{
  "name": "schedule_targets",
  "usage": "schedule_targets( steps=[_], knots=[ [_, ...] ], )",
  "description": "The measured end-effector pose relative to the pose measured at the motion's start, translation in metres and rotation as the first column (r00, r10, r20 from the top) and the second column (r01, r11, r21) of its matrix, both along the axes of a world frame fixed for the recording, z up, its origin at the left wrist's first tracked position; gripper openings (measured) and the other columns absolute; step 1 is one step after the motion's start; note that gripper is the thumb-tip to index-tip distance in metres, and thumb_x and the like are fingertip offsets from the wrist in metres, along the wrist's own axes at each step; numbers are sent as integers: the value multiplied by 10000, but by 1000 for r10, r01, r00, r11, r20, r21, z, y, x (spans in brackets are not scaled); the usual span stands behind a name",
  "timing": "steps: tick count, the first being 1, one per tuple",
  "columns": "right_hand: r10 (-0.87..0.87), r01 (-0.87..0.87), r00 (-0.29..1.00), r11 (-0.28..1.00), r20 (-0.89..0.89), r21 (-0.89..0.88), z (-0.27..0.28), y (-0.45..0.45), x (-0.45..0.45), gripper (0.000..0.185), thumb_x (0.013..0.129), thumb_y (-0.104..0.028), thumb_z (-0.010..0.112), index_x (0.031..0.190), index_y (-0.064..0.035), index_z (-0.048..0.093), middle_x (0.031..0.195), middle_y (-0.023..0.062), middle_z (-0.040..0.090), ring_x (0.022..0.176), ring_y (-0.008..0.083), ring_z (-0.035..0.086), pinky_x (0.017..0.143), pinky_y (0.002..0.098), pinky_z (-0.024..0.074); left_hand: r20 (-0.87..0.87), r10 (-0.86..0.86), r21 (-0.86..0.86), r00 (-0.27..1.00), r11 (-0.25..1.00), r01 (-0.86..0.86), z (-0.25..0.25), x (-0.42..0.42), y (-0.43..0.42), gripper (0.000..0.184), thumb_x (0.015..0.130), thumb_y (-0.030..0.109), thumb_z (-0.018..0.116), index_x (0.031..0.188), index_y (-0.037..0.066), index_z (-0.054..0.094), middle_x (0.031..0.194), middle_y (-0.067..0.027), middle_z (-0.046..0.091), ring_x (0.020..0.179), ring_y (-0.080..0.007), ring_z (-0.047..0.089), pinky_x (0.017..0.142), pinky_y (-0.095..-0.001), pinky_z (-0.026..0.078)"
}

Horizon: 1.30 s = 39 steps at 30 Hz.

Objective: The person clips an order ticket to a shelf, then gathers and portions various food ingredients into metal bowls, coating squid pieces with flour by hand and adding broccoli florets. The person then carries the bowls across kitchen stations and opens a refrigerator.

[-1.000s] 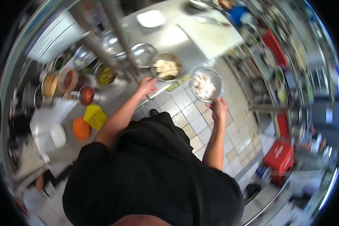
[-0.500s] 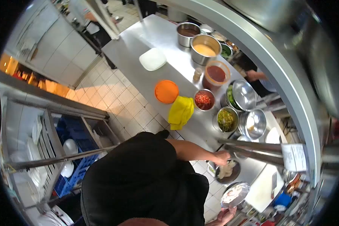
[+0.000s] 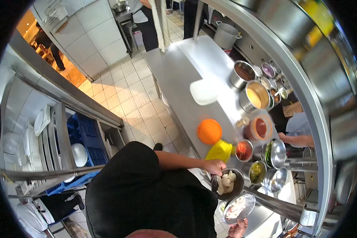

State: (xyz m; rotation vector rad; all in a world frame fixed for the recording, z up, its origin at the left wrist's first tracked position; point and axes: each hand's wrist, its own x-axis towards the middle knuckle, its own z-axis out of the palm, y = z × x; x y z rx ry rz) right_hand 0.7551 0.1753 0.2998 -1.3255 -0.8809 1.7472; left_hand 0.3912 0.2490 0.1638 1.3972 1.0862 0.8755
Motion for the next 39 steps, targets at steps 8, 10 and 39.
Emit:
schedule_targets(
  steps=[8,10,39],
  knots=[
    [93,-94,995,995,23,28,-1,50,-254,338,733,-65,601,1056,1,527,912,76,595,675,174,610,425,263,553,-88,380,-168,921,905,-390,41,-280,-87,174,678,123,629,774,-21,613,662,-88,603,539,-153,585,491,-309,477],
    [134,-134,991,991,-9,12,-4,59,-328,326,736,-54,600,1050,-8,524,902,79,594,668,168,605,452,284,567,-10,537,-192,843,827,-529,16,-342,-112,158,684,107,621,783,-15,602,694,-91,605,549,-165,585,480,-312,476],
    [809,-827,560,535,-176,-172,-97,124,-1222,154,741,-54,632,724,-65,479,613,37,506,397,132,460,477,335,544,77,939,-488,-335,-258,-834,-21,-1006,-306,63,756,12,523,800,-27,499,695,-139,591,535,-221,606,535,-365,567]
  ],
)
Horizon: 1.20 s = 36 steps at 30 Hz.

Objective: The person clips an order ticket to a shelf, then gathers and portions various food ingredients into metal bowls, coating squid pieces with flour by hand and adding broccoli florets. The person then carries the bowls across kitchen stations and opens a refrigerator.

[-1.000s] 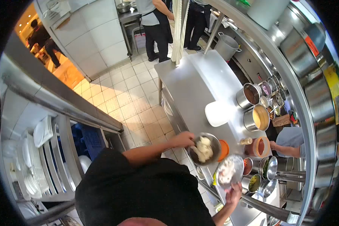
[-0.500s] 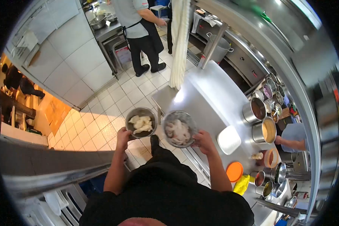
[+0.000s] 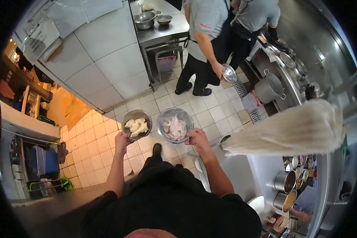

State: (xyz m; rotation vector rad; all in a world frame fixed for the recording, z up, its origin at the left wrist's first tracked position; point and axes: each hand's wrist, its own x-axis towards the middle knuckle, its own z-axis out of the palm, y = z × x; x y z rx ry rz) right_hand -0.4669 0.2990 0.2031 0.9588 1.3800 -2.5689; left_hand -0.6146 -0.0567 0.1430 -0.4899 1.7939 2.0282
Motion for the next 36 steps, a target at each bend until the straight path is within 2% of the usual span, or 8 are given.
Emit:
schedule_targets(
  steps=[3,10,17,21,25,30,33,36],
  knots=[
    [-84,83,996,994,15,68,-5,4,-48,150,744,-35,624,750,-55,475,592,35,483,392,118,429,475,325,539,15,-13,40,1000,999,13,-15,-73,17,91,756,15,539,822,-13,481,703,-137,590,534,-221,600,533,-368,561],
    [-277,275,959,960,64,47,-13,24,-140,100,762,-26,592,813,-15,506,638,56,512,424,130,462,477,329,547,-24,-186,75,982,979,187,8,-255,101,125,761,28,540,867,-19,493,715,-135,595,560,-225,613,544,-341,552],
    [-335,328,937,942,102,77,-29,83,-245,150,750,-55,625,765,-63,476,591,20,476,462,160,516,479,353,548,-66,-196,90,978,975,201,26,-407,180,167,764,27,532,913,-34,487,759,-145,595,579,-229,619,575,-358,563],
    [-302,299,952,952,48,63,-34,120,-316,95,749,-36,601,807,-20,528,635,49,531,516,158,557,489,334,563,-42,-104,127,994,986,109,30,-470,223,178,777,31,520,935,-40,478,804,-162,600,594,-232,622,593,-363,566],
    [-354,346,933,931,62,114,-31,143,-374,97,760,-31,593,825,-7,525,656,61,548,489,162,551,489,322,561,-69,-141,106,988,983,148,28,-531,256,195,783,39,523,956,-25,460,863,-154,602,656,-243,615,645,-383,559],
    [-361,357,932,931,42,74,-21,163,-420,94,771,-36,588,816,-14,508,666,67,553,481,166,556,478,311,562,-67,-115,148,991,981,124,13,-613,307,128,791,49,532,879,-14,465,765,-104,544,621,-224,596,619,-379,566],
    [-386,376,917,920,95,108,-25,170,-462,89,771,-34,586,809,-14,508,662,64,550,479,166,555,477,313,563,-35,-150,163,988,974,154,-27,-686,340,113,791,42,536,864,-10,467,730,-92,532,602,-211,584,612,-374,566],
    [-376,362,916,924,137,120,-19,174,-502,88,768,-30,581,822,-6,516,678,79,566,494,182,582,482,319,565,-33,-142,91,989,985,145,-19,-726,375,109,789,36,543,860,-10,474,699,-83,525,590,-202,576,614,-373,567]
  ],
)
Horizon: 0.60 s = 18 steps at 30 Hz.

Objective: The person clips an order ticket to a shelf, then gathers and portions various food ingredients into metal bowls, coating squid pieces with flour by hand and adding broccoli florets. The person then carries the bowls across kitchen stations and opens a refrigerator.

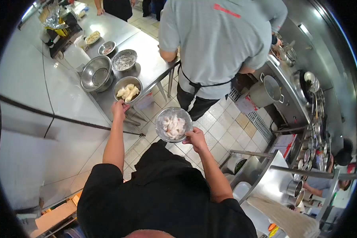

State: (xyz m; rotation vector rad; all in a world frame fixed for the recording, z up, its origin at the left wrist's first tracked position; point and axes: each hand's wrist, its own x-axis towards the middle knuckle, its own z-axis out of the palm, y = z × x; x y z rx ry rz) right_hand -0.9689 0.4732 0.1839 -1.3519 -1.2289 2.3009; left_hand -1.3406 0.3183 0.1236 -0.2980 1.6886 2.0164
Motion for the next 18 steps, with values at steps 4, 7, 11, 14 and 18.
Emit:
schedule_targets(
  steps=[4,7,11,14,18],
  knots=[
    [54,-54,999,999,1,-10,6,9,-64,98,768,-28,582,841,5,525,694,91,580,507,188,599,495,325,568,26,28,23,999,999,-28,-8,-47,27,92,796,26,532,874,-7,497,735,-109,567,584,-197,585,630,-376,567],
    [99,-98,995,995,5,-28,-8,13,-101,103,773,-31,574,854,12,529,695,78,564,500,184,590,510,317,571,-14,-70,26,997,997,70,-25,-74,38,111,819,64,557,897,-3,516,771,-121,596,593,-197,596,638,-374,566],
    [136,-136,991,990,-13,-48,-6,12,-153,103,776,-35,570,854,21,533,683,56,531,506,166,566,509,295,569,-25,-112,47,993,992,113,-17,-88,58,199,836,151,607,927,-11,536,799,-128,622,658,-210,647,620,-340,559],
    [180,-182,983,982,-29,-54,-25,10,-184,109,771,-32,575,853,28,535,695,59,535,513,155,563,503,295,568,-43,-244,-323,969,921,217,27,-95,67,324,820,220,650,978,-50,566,827,-158,650,590,-218,664,525,-297,529],
    [225,-229,973,971,-56,-71,-40,-5,-238,129,767,-27,586,873,33,545,703,67,542,533,159,571,496,299,567,-297,-424,-496,856,834,241,103,-142,85,365,803,262,666,936,-70,591,836,-141,658,538,-196,637,501,-283,502]
  ],
)
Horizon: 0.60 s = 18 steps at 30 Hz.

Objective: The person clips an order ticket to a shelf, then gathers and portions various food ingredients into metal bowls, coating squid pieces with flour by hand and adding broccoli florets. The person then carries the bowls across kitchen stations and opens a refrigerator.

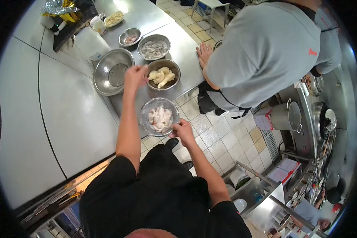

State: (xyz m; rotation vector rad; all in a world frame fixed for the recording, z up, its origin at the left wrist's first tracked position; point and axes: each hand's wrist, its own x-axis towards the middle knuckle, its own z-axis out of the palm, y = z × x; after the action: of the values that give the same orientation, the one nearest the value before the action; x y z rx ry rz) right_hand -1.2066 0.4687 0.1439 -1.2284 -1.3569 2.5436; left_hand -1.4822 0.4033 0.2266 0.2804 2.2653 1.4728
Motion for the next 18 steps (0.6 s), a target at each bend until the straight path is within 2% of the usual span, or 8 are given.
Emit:
schedule_targets(
  steps=[3,5,8,10,13,14,16,18],
  knots=[
    [0,-3,999,999,-54,-53,-12,-18,-36,131,797,-52,609,887,14,542,746,79,566,623,177,608,553,305,574,49,63,476,997,876,-79,-22,-95,54,327,826,255,647,987,-25,595,932,-99,651,713,-142,617,579,-293,509],
    [-46,33,996,986,-78,-166,-9,-30,-53,150,843,-105,622,912,-3,535,801,86,582,681,191,624,617,316,570,125,288,273,949,910,-312,-37,-162,89,363,829,226,632,1059,-50,573,1104,-151,609,990,-218,590,740,-381,512],
    [21,-30,999,979,-50,-199,-9,-27,-48,199,885,-145,609,1008,-5,540,899,86,592,787,216,647,701,316,555,497,419,287,760,748,-599,-67,-223,119,426,830,200,628,1174,-31,530,1270,-181,514,1200,-293,465,893,-516,444],
    [24,-24,1000,981,-4,-194,-3,-19,-26,216,892,-146,601,1043,-4,541,925,87,592,826,224,650,722,314,550,584,524,114,620,703,-702,-95,-251,117,569,832,196,609,1278,-46,351,1239,-214,524,1058,-332,545,884,-473,470],
    [-62,77,994,981,87,-178,-7,1,37,221,902,-163,590,1052,-8,544,961,96,595,860,228,647,730,324,546,373,592,-86,714,788,-609,-100,-257,116,543,846,252,604,1289,15,398,1241,-159,540,1010,-346,573,836,-447,519],
    [-95,113,987,984,129,-139,-10,8,59,219,903,-166,589,1051,-12,544,974,95,596,861,229,646,735,330,546,-41,241,-296,970,924,-243,-142,-282,100,482,854,253,596,1258,39,443,1221,-134,554,1012,-352,570,808,-458,529],
    [-182,206,962,973,205,-103,-12,17,105,202,905,-163,582,1043,-21,545,1002,104,596,864,238,644,745,345,545,-42,98,-259,994,960,-106,-171,-296,98,340,863,219,588,1174,92,537,1174,-84,576,1011,-346,570,773,-460,543],
    [-287,321,923,942,255,-102,-12,22,143,173,908,-151,568,1030,-31,545,1034,123,596,869,256,642,757,360,542,641,420,161,642,745,-648,-129,-278,103,257,850,103,588,1107,116,593,1135,-57,581,1008,-294,581,762,-429,546]
  ],
)
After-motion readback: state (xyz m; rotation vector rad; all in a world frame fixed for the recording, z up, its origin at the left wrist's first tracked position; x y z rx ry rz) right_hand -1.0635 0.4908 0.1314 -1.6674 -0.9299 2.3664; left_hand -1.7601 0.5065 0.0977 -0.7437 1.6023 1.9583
